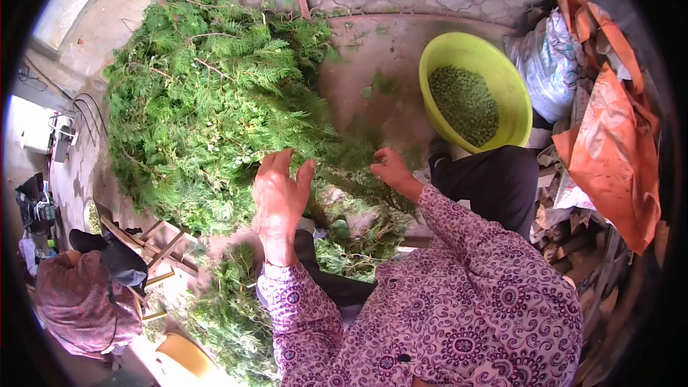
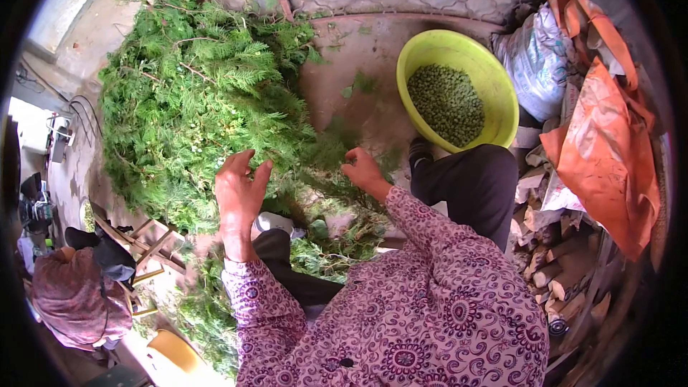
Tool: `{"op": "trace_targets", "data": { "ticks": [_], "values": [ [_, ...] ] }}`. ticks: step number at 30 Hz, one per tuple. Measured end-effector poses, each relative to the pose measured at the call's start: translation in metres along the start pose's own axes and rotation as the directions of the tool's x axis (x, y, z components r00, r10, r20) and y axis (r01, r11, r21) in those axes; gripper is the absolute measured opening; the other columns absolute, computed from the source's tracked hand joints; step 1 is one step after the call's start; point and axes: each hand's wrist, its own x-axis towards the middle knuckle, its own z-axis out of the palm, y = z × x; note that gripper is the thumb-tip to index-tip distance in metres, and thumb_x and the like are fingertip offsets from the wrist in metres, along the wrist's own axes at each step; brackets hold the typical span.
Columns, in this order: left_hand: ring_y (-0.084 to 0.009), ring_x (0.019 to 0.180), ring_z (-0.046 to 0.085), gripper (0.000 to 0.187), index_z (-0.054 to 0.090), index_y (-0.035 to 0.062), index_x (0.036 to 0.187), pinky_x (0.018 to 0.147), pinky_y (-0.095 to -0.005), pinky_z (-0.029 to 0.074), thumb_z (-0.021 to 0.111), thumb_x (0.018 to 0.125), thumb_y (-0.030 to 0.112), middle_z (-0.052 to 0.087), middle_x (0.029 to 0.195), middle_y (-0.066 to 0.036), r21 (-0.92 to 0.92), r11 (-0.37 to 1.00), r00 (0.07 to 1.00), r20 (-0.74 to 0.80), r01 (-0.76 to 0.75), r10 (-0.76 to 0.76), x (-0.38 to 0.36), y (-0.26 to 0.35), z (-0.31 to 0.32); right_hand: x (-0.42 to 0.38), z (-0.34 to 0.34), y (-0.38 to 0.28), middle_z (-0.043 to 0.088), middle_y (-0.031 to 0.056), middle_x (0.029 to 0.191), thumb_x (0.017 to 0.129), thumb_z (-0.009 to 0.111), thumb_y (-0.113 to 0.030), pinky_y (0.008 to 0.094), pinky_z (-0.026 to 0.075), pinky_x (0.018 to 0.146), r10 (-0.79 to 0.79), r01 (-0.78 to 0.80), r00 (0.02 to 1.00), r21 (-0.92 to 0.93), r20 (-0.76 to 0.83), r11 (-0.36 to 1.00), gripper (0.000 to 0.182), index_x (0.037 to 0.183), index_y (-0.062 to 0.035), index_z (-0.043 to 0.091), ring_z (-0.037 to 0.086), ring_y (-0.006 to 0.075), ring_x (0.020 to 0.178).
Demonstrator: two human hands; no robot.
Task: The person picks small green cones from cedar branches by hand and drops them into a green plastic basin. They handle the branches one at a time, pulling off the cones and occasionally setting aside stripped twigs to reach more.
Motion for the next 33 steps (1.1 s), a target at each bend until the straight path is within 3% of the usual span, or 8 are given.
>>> {"op": "trace_targets", "data": {
  "ticks": [5,11,17,21,23,26,29,33],
  "values": [
    [-0.0251,0.066,0.059,0.036,0.06,-0.0024,0.095,0.06,-0.0326,0.047,0.068,0.07,0.023,0.06,0.084,-0.017,0.037,0.999,1.0,0.028,-0.003,0.002,0.001,0.003,0.003,-0.02,-0.045,-0.05,0.055,0.0062,0.069,0.078,0.054,-0.011,0.0196,0.032,0.041,0.135,-0.167,0.986,0.545,0.098,0.822,0.026,0.101,-0.0052,0.044,0.044,0.0072,0.046],
    [-0.022,0.066,0.061,0.04,0.06,-0.0024,0.098,0.06,-0.0305,0.049,0.068,0.072,0.027,0.062,0.087,-0.018,-0.181,0.982,0.996,0.054,-0.057,0.068,0.008,0.015,0.021,-0.033,-0.081,-0.105,0.059,0.0072,0.073,0.083,0.052,-0.009,0.018,0.037,0.044,-0.077,-0.101,0.971,0.678,0.227,0.728,0.019,0.101,-0.0089,0.045,0.048,0.0064,0.048],
    [-0.0267,0.08,0.06,0.045,0.059,-0.0034,0.097,0.071,-0.035,0.047,0.068,0.07,0.031,0.061,0.086,-0.018,-0.532,0.839,0.918,0.378,0.112,0.117,0.019,0.039,0.021,-0.036,-0.098,-0.153,0.059,0.0068,0.089,0.085,0.052,-0.012,0.0197,0.043,0.059,-0.285,0.042,0.912,0.623,0.296,0.781,0.029,0.112,-0.009,0.043,0.052,0.007,0.068],
    [-0.0263,0.083,0.059,0.059,0.053,-0.0013,0.111,0.071,-0.0345,0.048,0.072,0.066,0.032,0.05,0.112,-0.017,-0.624,0.771,0.918,0.223,-0.124,0.328,0.018,0.045,0.023,-0.023,-0.106,-0.178,0.059,0.0043,0.086,0.083,0.055,-0.013,0.0209,0.043,0.058,-0.397,0.109,0.876,0.689,0.274,0.716,0.034,0.115,-0.0079,0.043,0.05,0.0067,0.063],
    [-0.0287,0.087,0.057,0.062,0.049,0.0007,0.114,0.072,-0.0349,0.049,0.073,0.065,0.03,0.043,0.12,-0.018,-0.595,0.8,0.917,0.272,-0.078,0.292,0.019,0.049,0.027,-0.015,-0.107,-0.189,0.059,0.0054,0.087,0.084,0.054,-0.013,0.0209,0.042,0.058,-0.431,0.081,0.857,0.752,0.283,0.654,0.033,0.115,-0.0081,0.043,0.05,0.0073,0.064],
    [-0.033,0.08,0.058,0.047,0.05,0.0023,0.101,0.066,-0.0368,0.049,0.07,0.066,0.026,0.049,0.108,-0.019,-0.186,0.918,0.934,-0.143,-0.351,0.328,0.024,0.059,0.037,-0.005,-0.1,-0.196,0.058,0.0052,0.086,0.084,0.054,-0.011,0.021,0.042,0.059,-0.489,0.037,0.807,0.798,0.332,0.602,0.032,0.114,-0.0081,0.045,0.05,0.0075,0.065],
    [-0.032,0.081,0.057,0.038,0.053,0.0021,0.092,0.065,-0.0366,0.049,0.071,0.065,0.021,0.054,0.098,-0.016,-0.329,0.933,0.988,-0.08,-0.148,0.129,0.028,0.062,0.044,0.003,-0.093,-0.197,0.058,0.0045,0.085,0.083,0.055,-0.009,0.0204,0.042,0.057,-0.492,-0.003,0.799,0.82,0.346,0.572,0.032,0.114,-0.0083,0.046,0.05,0.007,0.065],
    [-0.0285,0.061,0.057,0.017,0.054,0.005,0.075,0.054,-0.0368,0.047,0.067,0.067,0.014,0.054,0.075,-0.011,-0.151,0.958,0.968,-0.092,-0.244,0.232,0.032,0.068,0.055,0.018,-0.091,-0.181,0.058,0.0052,0.082,0.081,0.057,-0.009,0.0198,0.04,0.05,-0.373,0.02,0.888,0.789,0.268,0.614,0.032,0.111,-0.0066,0.047,0.049,0.0073,0.057]
  ]
}}
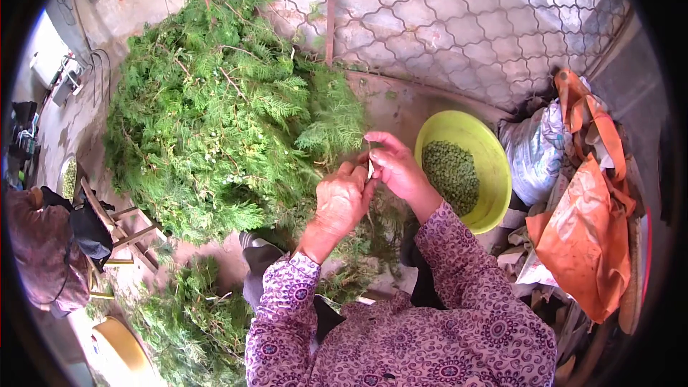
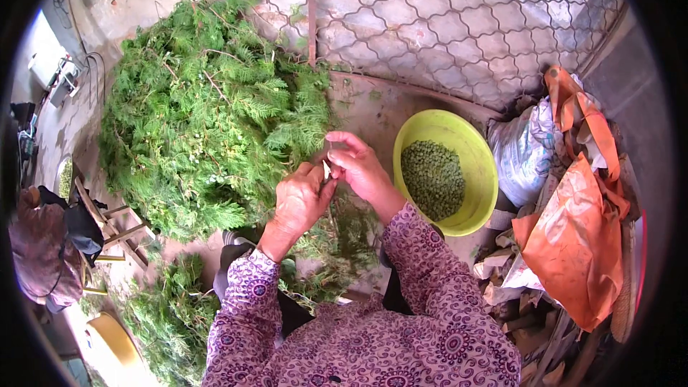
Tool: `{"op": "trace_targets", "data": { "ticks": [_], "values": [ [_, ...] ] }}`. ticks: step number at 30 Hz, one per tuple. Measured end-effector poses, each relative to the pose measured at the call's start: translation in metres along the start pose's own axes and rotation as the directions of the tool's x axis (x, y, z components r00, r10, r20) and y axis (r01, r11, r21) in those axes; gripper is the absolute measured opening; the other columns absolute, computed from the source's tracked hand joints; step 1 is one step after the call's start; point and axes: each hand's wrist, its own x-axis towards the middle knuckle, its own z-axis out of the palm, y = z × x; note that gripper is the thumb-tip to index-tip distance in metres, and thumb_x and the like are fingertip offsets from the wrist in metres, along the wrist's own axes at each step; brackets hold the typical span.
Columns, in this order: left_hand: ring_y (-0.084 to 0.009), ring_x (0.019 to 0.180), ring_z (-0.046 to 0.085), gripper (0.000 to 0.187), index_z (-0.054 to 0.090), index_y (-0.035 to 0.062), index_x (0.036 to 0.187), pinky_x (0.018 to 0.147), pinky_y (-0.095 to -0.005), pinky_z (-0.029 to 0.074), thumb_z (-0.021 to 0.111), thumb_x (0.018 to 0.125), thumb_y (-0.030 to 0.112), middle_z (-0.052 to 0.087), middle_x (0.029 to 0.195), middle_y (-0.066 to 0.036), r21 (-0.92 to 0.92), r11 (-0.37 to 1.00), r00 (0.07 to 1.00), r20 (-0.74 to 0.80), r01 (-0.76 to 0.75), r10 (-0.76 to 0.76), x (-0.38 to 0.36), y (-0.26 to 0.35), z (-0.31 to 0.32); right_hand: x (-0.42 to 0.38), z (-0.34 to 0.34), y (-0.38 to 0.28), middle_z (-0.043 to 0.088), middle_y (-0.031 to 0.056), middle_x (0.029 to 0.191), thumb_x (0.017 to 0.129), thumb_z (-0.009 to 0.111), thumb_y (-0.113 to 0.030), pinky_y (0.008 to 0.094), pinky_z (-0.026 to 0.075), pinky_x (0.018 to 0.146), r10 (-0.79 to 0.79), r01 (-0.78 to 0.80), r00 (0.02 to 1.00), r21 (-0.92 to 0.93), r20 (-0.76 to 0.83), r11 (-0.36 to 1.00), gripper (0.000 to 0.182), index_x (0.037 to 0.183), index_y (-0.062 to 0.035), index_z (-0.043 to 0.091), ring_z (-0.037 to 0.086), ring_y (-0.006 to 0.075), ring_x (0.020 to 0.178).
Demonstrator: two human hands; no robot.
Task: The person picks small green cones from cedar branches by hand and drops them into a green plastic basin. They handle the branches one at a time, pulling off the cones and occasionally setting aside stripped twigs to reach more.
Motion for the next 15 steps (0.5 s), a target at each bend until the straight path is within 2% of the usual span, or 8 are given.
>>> {"op": "trace_targets", "data": {
  "ticks": [1,2,4,6,8,9,13,15],
  "values": [
    [-0.0269,0.056,0.056,0.014,0.052,0.0049,0.07,0.051,-0.0359,0.046,0.065,0.069,0.012,0.053,0.069,-0.01,0.007,0.998,0.998,-0.029,-0.06,0.061,0.0,0.002,0.0,0.002,-0.007,0.002,0.058,0.0063,0.079,0.079,0.058,-0.008,0.0197,0.039,0.046,0.007,-0.013,0.995,-0.056,-0.104,0.998,0.032,0.109,-0.0053,0.047,0.048,0.0076,0.052],
    [-0.0269,0.056,0.056,0.014,0.052,0.0049,0.07,0.051,-0.0359,0.046,0.065,0.069,0.012,0.053,0.069,-0.01,0.002,0.998,0.998,-0.015,-0.06,0.06,0.0,0.004,-0.001,0.004,-0.013,0.003,0.058,0.0063,0.079,0.079,0.058,-0.008,0.0197,0.039,0.046,0.012,-0.018,0.993,-0.049,-0.117,0.999,0.032,0.109,-0.0053,0.047,0.048,0.0076,0.052],
    [-0.0258,0.052,0.055,0.014,0.052,0.0042,0.069,0.047,-0.0348,0.044,0.064,0.071,0.011,0.053,0.065,-0.01,0.027,1.0,0.997,-0.076,-0.015,0.017,0.002,0.005,-0.005,0.012,-0.02,-0.002,0.057,0.0086,0.071,0.077,0.06,-0.008,0.0197,0.034,0.04,0.002,-0.035,0.945,-0.096,-0.327,0.995,0.03,0.104,-0.0029,0.046,0.045,0.0083,0.044],
    [-0.0247,0.047,0.053,0.013,0.051,0.0036,0.067,0.043,-0.0335,0.042,0.061,0.073,0.009,0.052,0.062,-0.01,0.039,0.996,0.983,-0.16,-0.083,0.088,0.004,-0.003,-0.006,0.021,-0.036,-0.004,0.056,0.0099,0.066,0.077,0.058,-0.006,0.02,0.031,0.035,-0.055,0.025,0.928,-0.085,-0.369,0.996,0.03,0.103,-0.0018,0.044,0.043,0.0086,0.04],
    [-0.0245,0.049,0.053,0.014,0.049,0.0041,0.066,0.045,-0.0346,0.042,0.058,0.074,0.011,0.051,0.063,-0.011,0.043,0.999,0.986,-0.164,0.02,-0.013,0.001,-0.001,-0.014,0.022,-0.056,-0.018,0.055,0.0096,0.072,0.08,0.055,-0.005,0.0192,0.034,0.037,-0.093,0.056,0.868,-0.09,-0.488,0.994,0.023,0.099,-0.0045,0.043,0.042,0.0082,0.044],
    [-0.0254,0.05,0.052,0.013,0.049,0.0039,0.067,0.046,-0.0344,0.042,0.058,0.074,0.01,0.05,0.063,-0.011,0.071,0.997,0.978,-0.21,0.014,0.001,0.002,-0.003,-0.016,0.025,-0.064,-0.025,0.054,0.0084,0.067,0.078,0.052,-0.002,0.0198,0.028,0.033,-0.093,0.126,0.825,0.02,-0.558,0.992,0.03,0.106,-0.003,0.041,0.039,0.0083,0.04],
    [-0.0266,0.054,0.054,0.01,0.051,0.0044,0.069,0.049,-0.0361,0.044,0.057,0.073,0.011,0.052,0.065,-0.011,0.297,0.953,0.99,-0.137,0.054,-0.014,0.0,-0.01,-0.02,0.011,-0.098,-0.061,0.052,0.0063,0.065,0.08,0.049,-0.004,0.0194,0.029,0.034,-0.195,0.22,0.726,-0.046,-0.659,0.975,0.028,0.107,-0.0041,0.04,0.038,0.0077,0.04],
    [-0.0269,0.056,0.055,0.008,0.052,0.0052,0.07,0.051,-0.0367,0.045,0.057,0.072,0.011,0.052,0.066,-0.011,0.367,0.93,0.998,-0.066,0.004,0.021,-0.006,-0.015,-0.017,0.003,-0.111,-0.071,0.05,0.0049,0.064,0.082,0.047,-0.006,0.019,0.031,0.035,-0.285,0.412,0.694,0.041,-0.661,0.91,0.026,0.107,-0.0054,0.041,0.037,0.007,0.04]
  ]
}}
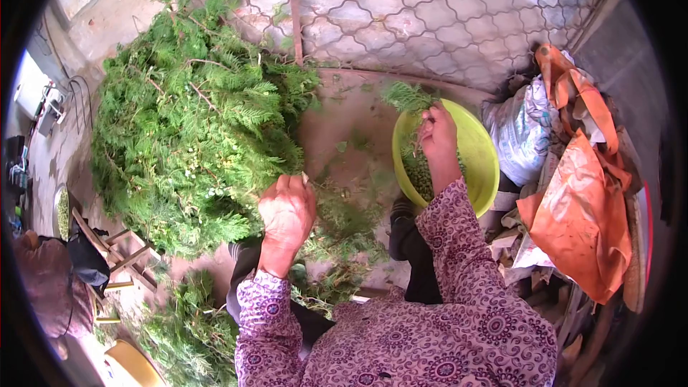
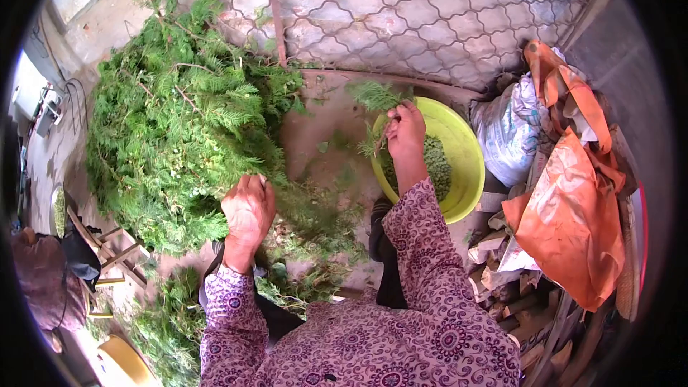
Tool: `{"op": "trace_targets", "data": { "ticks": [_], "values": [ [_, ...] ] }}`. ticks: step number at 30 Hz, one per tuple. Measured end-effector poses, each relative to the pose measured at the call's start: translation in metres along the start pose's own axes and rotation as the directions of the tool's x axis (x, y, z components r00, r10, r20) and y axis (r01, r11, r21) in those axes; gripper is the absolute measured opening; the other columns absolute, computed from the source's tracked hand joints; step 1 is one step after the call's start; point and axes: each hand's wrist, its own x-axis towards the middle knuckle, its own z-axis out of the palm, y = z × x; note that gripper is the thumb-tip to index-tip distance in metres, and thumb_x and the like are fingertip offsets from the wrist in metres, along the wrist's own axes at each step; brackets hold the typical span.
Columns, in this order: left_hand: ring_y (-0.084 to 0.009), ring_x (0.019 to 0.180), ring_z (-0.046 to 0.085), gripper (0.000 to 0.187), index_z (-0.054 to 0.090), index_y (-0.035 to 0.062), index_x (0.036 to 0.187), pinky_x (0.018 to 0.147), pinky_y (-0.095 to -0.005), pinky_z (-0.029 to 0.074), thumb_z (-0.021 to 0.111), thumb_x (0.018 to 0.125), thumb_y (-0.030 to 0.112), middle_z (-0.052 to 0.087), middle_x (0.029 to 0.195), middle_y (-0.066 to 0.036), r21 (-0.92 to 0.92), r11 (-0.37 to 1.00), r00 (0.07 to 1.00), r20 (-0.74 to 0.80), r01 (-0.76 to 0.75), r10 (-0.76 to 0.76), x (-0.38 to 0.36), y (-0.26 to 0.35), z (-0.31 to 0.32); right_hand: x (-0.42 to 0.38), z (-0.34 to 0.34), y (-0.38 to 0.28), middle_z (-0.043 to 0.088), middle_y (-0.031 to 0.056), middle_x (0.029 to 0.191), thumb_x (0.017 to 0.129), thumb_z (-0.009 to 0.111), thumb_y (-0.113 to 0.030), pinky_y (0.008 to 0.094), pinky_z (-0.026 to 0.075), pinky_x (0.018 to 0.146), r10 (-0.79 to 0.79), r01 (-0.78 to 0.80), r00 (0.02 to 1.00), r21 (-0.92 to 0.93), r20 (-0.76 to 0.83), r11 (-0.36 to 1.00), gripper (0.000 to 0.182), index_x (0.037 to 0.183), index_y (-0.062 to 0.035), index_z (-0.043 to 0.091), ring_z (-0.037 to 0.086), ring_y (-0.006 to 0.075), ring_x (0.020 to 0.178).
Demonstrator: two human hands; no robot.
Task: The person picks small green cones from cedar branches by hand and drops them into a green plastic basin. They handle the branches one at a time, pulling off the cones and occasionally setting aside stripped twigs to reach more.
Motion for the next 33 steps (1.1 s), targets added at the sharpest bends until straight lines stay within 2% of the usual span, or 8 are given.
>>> {"op": "trace_targets", "data": {
  "ticks": [6,9,17,20,25,26,30,33],
  "values": [
    [-0.0276,0.071,0.058,0.033,0.052,0.0025,0.092,0.061,-0.035,0.047,0.066,0.068,0.019,0.055,0.083,-0.013,-0.035,0.997,0.881,0.471,0.07,-0.045,-0.003,0.008,0.0,-0.007,-0.005,-0.009,0.052,0.0027,0.066,0.084,0.047,-0.009,0.0181,0.031,0.036,0.172,-0.153,0.964,-0.108,0.203,0.982,0.024,0.107,-0.0042,0.045,0.037,0.0056,0.041],
    [-0.0301,0.088,0.054,0.057,0.046,0.0015,0.111,0.074,-0.0364,0.045,0.07,0.064,0.022,0.051,0.102,-0.017,-0.206,0.975,0.971,0.199,-0.089,0.131,0.001,0.008,0.007,-0.005,-0.006,0.0,0.053,0.0018,0.069,0.084,0.048,-0.012,0.0176,0.032,0.037,0.342,-0.208,0.846,-0.337,0.41,0.918,0.026,0.108,-0.0019,0.047,0.038,0.0043,0.042],
    [-0.0369,0.112,0.041,0.076,0.033,0.0008,0.127,0.093,-0.0424,0.034,0.071,0.063,0.018,0.04,0.123,-0.023,-0.432,0.899,0.97,0.239,0.068,0.041,0.011,0.018,0.025,-0.088,0.036,0.045,0.056,0.0041,0.073,0.086,0.049,-0.01,0.0187,0.037,0.045,0.36,0.004,0.566,-0.44,0.741,0.898,0.034,0.117,0.0022,0.043,0.047,0.0065,0.049],
    [-0.033,0.1,0.052,0.074,0.03,0.0015,0.127,0.085,-0.038,0.042,0.067,0.063,0.006,0.052,0.11,-0.02,-0.526,0.827,0.96,0.273,0.198,-0.056,0.003,0.016,0.037,-0.108,0.051,0.036,0.058,0.0107,0.079,0.086,0.049,-0.008,0.0213,0.044,0.053,0.625,-0.563,0.362,-0.372,0.691,0.738,0.048,0.127,0.0026,0.027,0.055,0.0122,0.059],
    [-0.0207,0.085,0.061,0.043,0.049,0.0052,0.113,0.074,-0.0314,0.048,0.054,0.071,-0.004,0.061,0.095,-0.012,-0.732,0.623,0.94,0.342,0.276,-0.015,-0.006,0.002,0.043,-0.122,0.057,0.027,0.058,0.013,0.086,0.084,0.05,-0.009,0.025,0.045,0.06,0.626,-0.604,0.434,-0.307,0.648,0.736,0.053,0.131,-0.0025,0.026,0.055,0.0139,0.063],
    [-0.0167,0.087,0.059,0.028,0.057,0.0019,0.1,0.073,-0.0294,0.048,0.051,0.073,-0.005,0.061,0.098,-0.009,-0.767,0.408,0.86,0.498,0.496,-0.11,-0.007,0.003,0.046,-0.114,0.056,0.024,0.058,0.0141,0.087,0.084,0.05,-0.008,0.0257,0.046,0.061,0.614,-0.507,0.481,-0.373,0.626,0.777,0.053,0.131,-0.0023,0.026,0.056,0.0152,0.066],
    [-0.0177,0.101,0.052,0.041,0.051,0.0047,0.111,0.083,-0.0307,0.044,0.052,0.071,-0.004,0.055,0.11,-0.008,-0.833,0.497,0.961,0.277,0.244,-0.008,-0.027,-0.031,0.063,-0.079,0.043,0.014,0.062,0.0131,0.087,0.081,0.058,-0.012,0.0226,0.046,0.056,0.485,-0.438,0.692,-0.222,0.535,0.871,0.039,0.117,-0.0027,0.044,0.058,0.0135,0.063],
    [-0.0191,0.109,0.044,0.043,0.046,0.0076,0.116,0.093,-0.0382,0.031,0.056,0.074,0.006,0.047,0.119,-0.007,-0.847,0.336,0.911,0.385,0.413,-0.151,-0.034,-0.05,0.076,-0.069,0.03,0.009,0.062,0.01,0.085,0.08,0.058,-0.011,0.0218,0.046,0.056,0.408,-0.385,0.769,-0.154,0.492,0.91,0.023,0.101,-0.0033,0.055,0.058,0.0113,0.063]
  ]
}}
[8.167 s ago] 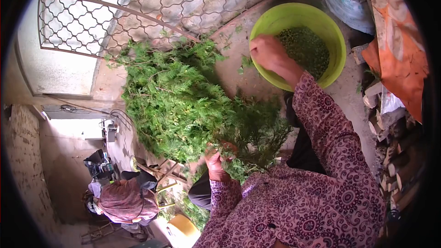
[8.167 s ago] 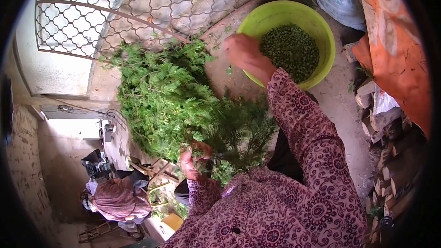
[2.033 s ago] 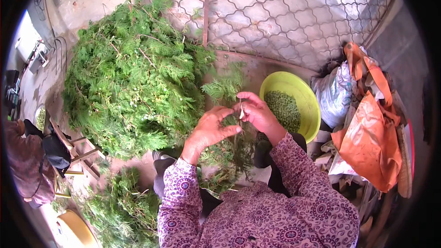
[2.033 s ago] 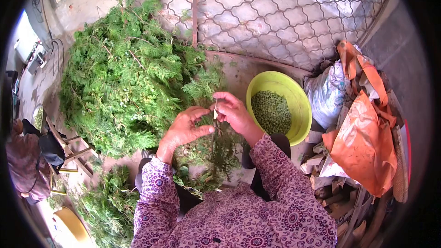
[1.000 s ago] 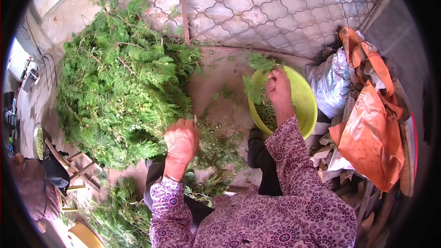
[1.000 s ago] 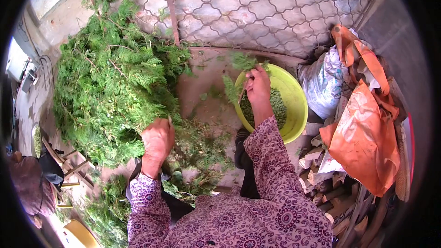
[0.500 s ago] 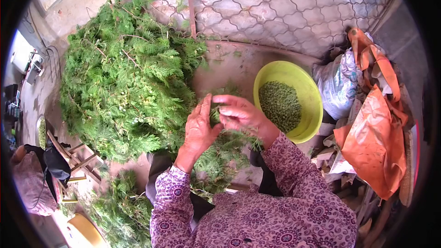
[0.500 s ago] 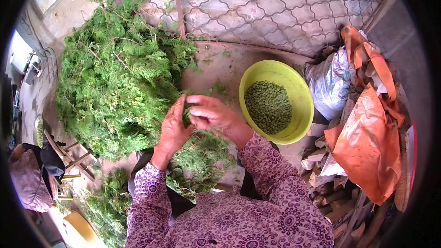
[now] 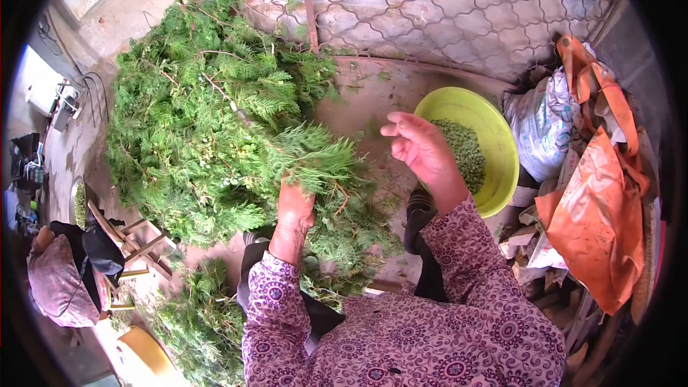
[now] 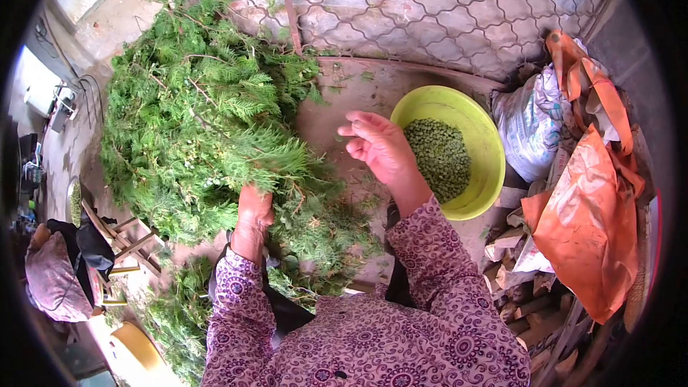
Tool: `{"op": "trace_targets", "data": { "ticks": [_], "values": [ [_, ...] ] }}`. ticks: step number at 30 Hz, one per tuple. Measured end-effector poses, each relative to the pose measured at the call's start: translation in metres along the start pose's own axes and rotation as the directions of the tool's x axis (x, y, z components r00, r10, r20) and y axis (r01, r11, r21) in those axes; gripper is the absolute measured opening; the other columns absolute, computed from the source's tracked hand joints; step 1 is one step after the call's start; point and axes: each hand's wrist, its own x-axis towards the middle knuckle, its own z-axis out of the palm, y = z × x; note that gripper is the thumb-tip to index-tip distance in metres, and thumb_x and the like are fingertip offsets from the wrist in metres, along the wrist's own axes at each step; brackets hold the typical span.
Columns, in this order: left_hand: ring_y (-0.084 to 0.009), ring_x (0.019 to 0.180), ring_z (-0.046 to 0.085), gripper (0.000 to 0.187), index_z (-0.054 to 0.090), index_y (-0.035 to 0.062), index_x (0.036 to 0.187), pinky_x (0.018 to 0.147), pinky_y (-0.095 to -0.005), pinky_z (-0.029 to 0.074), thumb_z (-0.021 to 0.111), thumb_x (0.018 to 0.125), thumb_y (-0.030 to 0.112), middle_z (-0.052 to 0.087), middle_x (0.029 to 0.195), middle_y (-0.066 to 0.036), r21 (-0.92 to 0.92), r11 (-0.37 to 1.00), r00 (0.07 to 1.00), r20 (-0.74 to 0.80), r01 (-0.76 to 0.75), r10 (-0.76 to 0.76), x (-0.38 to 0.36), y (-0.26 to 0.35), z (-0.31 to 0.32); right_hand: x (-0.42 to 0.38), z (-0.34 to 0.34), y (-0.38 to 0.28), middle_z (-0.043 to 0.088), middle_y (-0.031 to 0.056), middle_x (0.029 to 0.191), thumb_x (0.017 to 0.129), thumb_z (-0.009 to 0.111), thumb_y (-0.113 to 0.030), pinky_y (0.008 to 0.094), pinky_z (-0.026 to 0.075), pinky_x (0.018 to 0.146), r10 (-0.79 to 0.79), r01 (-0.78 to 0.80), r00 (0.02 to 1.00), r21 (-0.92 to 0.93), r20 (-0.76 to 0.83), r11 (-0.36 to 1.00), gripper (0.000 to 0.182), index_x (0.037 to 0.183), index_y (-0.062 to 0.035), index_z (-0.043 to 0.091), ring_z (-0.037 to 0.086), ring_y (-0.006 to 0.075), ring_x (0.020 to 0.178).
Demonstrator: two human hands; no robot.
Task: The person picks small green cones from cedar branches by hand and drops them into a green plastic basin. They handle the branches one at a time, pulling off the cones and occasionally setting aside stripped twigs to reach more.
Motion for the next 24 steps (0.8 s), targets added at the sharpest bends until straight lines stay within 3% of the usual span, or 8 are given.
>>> {"op": "trace_targets", "data": {
  "ticks": [2,4,5,12,13,16,21,24],
  "values": [
    [-0.0197,0.113,0.039,0.046,0.044,0.009,0.119,0.099,-0.0419,0.024,0.058,0.076,0.011,0.043,0.124,-0.007,-0.085,0.993,0.995,-0.038,0.085,-0.089,0.0,0.0,0.0,-0.001,0.0,0.003,0.062,0.0083,0.084,0.08,0.058,-0.01,0.0217,0.046,0.055,-0.021,0.02,0.999,-0.035,-0.032,0.999,0.015,0.094,-0.0032,0.059,0.058,0.0104,0.063],
    [-0.0176,0.113,0.039,0.04,0.044,0.01,0.118,0.099,-0.0395,0.021,0.056,0.08,0.017,0.045,0.122,-0.005,-0.605,0.694,0.795,-0.159,0.39,-0.585,0.009,0.064,0.022,-0.006,0.008,0.005,0.062,0.0053,0.079,0.08,0.058,-0.008,0.021,0.045,0.054,-0.106,0.058,0.99,-0.427,-0.091,0.903,0.012,0.09,-0.0025,0.059,0.057,0.0088,0.061],
    [-0.0158,0.102,0.036,0.038,0.043,0.0096,0.117,0.09,-0.0368,0.021,0.053,0.081,0.016,0.043,0.113,-0.003,-0.717,0.577,0.708,-0.167,0.391,-0.687,0.012,0.078,0.026,-0.008,0.011,0.005,0.062,0.0053,0.079,0.08,0.058,-0.008,0.021,0.045,0.054,-0.105,0.057,0.991,-0.428,-0.089,0.902,0.012,0.09,-0.0025,0.059,0.057,0.0088,0.061],
    [-0.0033,0.031,0.017,0.026,0.041,0.0066,0.112,0.025,-0.0183,0.017,0.035,0.087,0.01,0.027,0.051,0.007,-0.795,0.523,0.671,-0.21,0.306,-0.711,0.008,0.113,0.026,-0.019,0.028,0.012,0.057,0.0013,0.071,0.078,0.059,-0.005,0.0193,0.044,0.054,0.041,0.082,0.979,-0.568,0.201,0.819,0.005,0.082,-0.001,0.058,0.053,0.006,0.06],
    [-0.0033,0.031,0.017,0.026,0.041,0.0066,0.112,0.025,-0.0183,0.017,0.035,0.087,0.01,0.027,0.051,0.007,-0.794,0.525,0.669,-0.212,0.307,-0.712,0.008,0.106,0.025,-0.019,0.03,0.015,0.057,0.0007,0.07,0.078,0.059,-0.005,0.0192,0.044,0.055,0.061,0.083,0.975,-0.61,0.212,0.788,0.006,0.082,-0.0007,0.058,0.053,0.0058,0.06],
    [-0.0195,0.116,0.036,0.039,0.042,0.0085,0.12,0.098,-0.037,0.025,0.051,0.085,0.023,0.04,0.129,-0.006,-0.769,0.574,0.762,-0.184,0.281,-0.62,0.007,0.041,0.019,-0.016,0.026,0.028,0.056,-0.0004,0.073,0.078,0.061,-0.005,0.0188,0.044,0.058,0.102,0.08,0.965,-0.639,0.243,0.765,0.009,0.084,0.0003,0.058,0.052,0.0046,0.065],
    [-0.0189,0.111,0.041,0.033,0.044,0.0088,0.118,0.093,-0.0348,0.033,0.046,0.087,0.021,0.044,0.124,-0.006,-0.817,0.536,0.834,-0.134,0.213,-0.535,0.006,0.013,0.016,-0.012,0.025,0.039,0.055,0.0,0.08,0.076,0.065,-0.007,0.0189,0.043,0.063,0.195,0.004,0.962,-0.72,0.193,0.694,0.024,0.095,0.0016,0.054,0.05,0.0035,0.071],
    [-0.0184,0.106,0.045,0.03,0.047,0.0092,0.114,0.089,-0.0348,0.037,0.047,0.087,0.022,0.05,0.116,-0.005,-0.798,0.512,0.742,-0.127,0.317,-0.659,0.009,0.05,0.022,-0.008,0.024,0.051,0.054,-0.0002,0.077,0.076,0.065,-0.007,0.0188,0.042,0.061,0.227,0.039,0.944,-0.765,0.239,0.643,0.026,0.097,0.0022,0.053,0.049,0.0035,0.069]
  ]
}}
